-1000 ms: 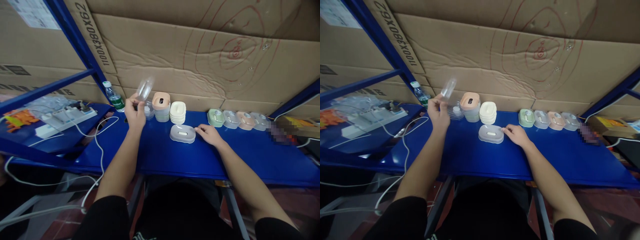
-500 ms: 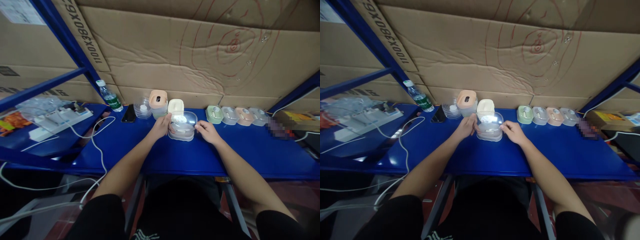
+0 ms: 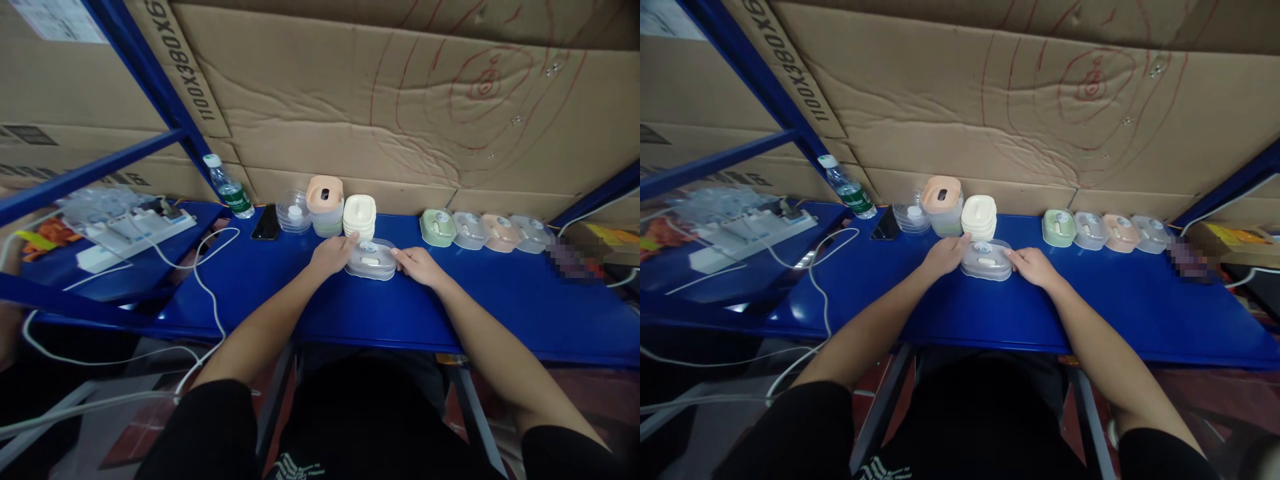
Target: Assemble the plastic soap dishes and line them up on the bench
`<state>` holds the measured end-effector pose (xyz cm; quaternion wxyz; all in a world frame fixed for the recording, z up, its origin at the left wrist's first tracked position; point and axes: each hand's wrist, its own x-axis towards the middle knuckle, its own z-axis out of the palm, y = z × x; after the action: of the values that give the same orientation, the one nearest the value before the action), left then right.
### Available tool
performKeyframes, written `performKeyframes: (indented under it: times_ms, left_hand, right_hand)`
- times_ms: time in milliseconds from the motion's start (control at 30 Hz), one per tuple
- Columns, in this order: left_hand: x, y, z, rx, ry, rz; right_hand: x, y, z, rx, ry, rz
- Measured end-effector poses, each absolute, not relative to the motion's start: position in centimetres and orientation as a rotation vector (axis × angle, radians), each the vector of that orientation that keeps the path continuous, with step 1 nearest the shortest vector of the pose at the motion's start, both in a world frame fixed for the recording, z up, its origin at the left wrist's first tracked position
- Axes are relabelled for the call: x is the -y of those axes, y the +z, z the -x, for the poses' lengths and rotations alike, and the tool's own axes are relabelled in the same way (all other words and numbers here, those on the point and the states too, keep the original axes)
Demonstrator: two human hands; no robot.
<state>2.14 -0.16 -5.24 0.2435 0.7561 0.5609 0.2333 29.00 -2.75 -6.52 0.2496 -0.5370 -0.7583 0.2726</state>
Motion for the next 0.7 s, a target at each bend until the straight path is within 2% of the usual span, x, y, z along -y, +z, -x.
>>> performKeyframes:
  times_ms: [200,700]
  left_hand:
    - [0.07,-5.11,-2.31,-1.551,0.459,-2.152]
    - [-0.2,-5.25,-2.44,-1.628,0.433,-2.163]
  right_hand:
    - [2.73,-6.5,-29.07,2.132,0.693,1.486]
    - [2.78,-6.27,-29.35,2.165,0.803,1.543]
